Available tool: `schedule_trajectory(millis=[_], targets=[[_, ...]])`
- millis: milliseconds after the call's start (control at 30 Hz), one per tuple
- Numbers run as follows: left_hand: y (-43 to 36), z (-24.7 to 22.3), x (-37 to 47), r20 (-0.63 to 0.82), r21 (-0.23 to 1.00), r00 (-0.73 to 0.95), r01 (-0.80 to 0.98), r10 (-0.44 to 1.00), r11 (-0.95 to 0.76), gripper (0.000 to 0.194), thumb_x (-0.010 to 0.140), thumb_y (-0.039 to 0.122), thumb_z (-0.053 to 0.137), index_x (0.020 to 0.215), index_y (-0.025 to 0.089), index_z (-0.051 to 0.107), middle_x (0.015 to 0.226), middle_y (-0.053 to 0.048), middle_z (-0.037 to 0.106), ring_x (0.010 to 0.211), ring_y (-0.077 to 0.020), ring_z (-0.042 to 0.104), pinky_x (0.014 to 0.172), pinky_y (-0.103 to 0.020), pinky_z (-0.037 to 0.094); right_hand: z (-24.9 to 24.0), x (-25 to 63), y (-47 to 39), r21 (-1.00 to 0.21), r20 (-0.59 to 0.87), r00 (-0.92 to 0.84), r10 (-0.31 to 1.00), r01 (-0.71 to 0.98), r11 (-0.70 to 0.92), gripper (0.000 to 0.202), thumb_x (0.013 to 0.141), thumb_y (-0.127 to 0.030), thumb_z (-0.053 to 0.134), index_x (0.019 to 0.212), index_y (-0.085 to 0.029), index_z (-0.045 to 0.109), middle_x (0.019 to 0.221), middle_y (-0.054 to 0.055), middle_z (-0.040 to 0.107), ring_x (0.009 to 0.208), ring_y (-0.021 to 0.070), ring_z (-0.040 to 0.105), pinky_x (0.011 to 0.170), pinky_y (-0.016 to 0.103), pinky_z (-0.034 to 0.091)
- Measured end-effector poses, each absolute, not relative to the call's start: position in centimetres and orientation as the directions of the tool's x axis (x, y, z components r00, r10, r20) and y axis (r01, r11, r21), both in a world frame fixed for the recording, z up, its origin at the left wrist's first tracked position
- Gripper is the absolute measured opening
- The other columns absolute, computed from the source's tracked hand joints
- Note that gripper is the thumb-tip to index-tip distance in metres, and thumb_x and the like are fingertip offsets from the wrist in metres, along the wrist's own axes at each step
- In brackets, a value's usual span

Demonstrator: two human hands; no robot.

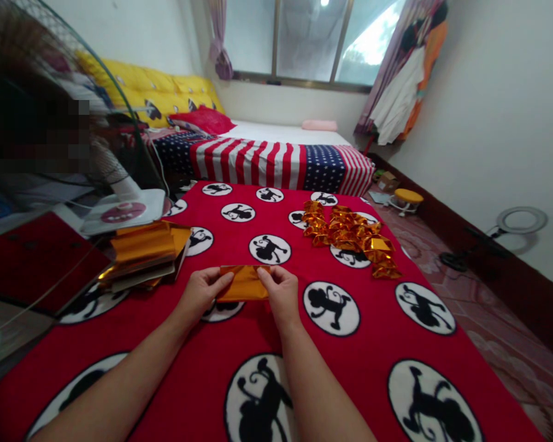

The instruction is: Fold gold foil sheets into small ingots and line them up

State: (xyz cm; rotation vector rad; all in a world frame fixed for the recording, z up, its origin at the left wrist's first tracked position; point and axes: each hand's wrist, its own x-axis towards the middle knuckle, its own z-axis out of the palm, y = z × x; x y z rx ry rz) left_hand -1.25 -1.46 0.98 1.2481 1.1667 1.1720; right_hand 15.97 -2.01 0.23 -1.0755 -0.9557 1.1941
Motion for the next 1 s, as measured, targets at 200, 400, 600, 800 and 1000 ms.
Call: schedule_trajectory(millis=[200, 400, 600, 800, 1000], targets=[[-1.31, 0.62, -1.47, 0.013, 0.999, 0.055, 0.044, 0.998, -0.016, 0.036, 0.072, 0.043, 0.068, 0.087, 0.010, 0.074, 0.074, -0.004, 0.072, 0.063, -0.0153, 0.063, 0.055, -0.021, 0.046, 0.47, 15.95, -2.17, -0.968, 0.000, 0.128, 0.992, -0.248, 0.032, 0.028, 0.069, -0.041, 0.078, 0.073, -0.015, 0.070, 0.063, 0.000, 0.063, 0.056, 0.0138, 0.057, 0.052, 0.023, 0.044], [-1.25, 0.39, -1.58, 0.035, 0.998, 0.053, 0.059, 0.998, -0.038, 0.031, 0.075, 0.041, 0.066, 0.079, 0.011, 0.071, 0.070, -0.003, 0.068, 0.060, -0.0132, 0.059, 0.053, -0.019, 0.043, 0.57, 15.91, -2.28, -0.965, -0.006, 0.125, 0.992, -0.261, 0.027, 0.029, 0.068, -0.042, 0.078, 0.072, -0.015, 0.069, 0.058, -0.002, 0.059, 0.054, 0.0134, 0.055, 0.051, 0.023, 0.042], [-1.31, 0.20, -1.65, 0.058, 0.994, 0.042, 0.089, 0.997, -0.061, 0.031, 0.076, 0.041, 0.065, 0.073, 0.011, 0.068, 0.061, 0.000, 0.058, 0.055, -0.0102, 0.050, 0.048, -0.018, 0.037, 0.63, 15.93, -2.17, -0.967, -0.018, 0.135, 0.991, -0.253, 0.017, 0.029, 0.067, -0.041, 0.078, 0.070, -0.014, 0.068, 0.059, -0.001, 0.060, 0.053, 0.0129, 0.054, 0.051, 0.023, 0.042], [-1.28, 0.14, -1.67, 0.071, 0.989, 0.002, 0.130, 0.997, -0.071, 0.034, 0.076, 0.044, 0.062, 0.069, 0.011, 0.067, 0.057, 0.002, 0.052, 0.053, -0.0100, 0.046, 0.048, -0.019, 0.034, 0.70, 15.80, -2.20, -0.967, -0.031, 0.134, 0.991, -0.255, 0.004, 0.027, 0.066, -0.040, 0.076, 0.065, -0.015, 0.066, 0.056, -0.002, 0.056, 0.050, 0.0117, 0.051, 0.049, 0.022, 0.039], [-1.58, 0.38, -1.65, 0.218, 0.868, -0.046, 0.466, 0.975, -0.173, 0.034, 0.081, 0.038, 0.056, 0.062, 0.013, 0.067, 0.055, 0.000, 0.057, 0.055, -0.0118, 0.051, 0.053, -0.022, 0.035, 0.09, 16.23, -1.98, -0.999, 0.037, 0.196, 0.980, 0.005, 0.036, 0.024, 0.069, -0.038, 0.069, 0.061, -0.016, 0.064, 0.052, -0.003, 0.054, 0.050, 0.0117, 0.049, 0.049, 0.022, 0.034]])
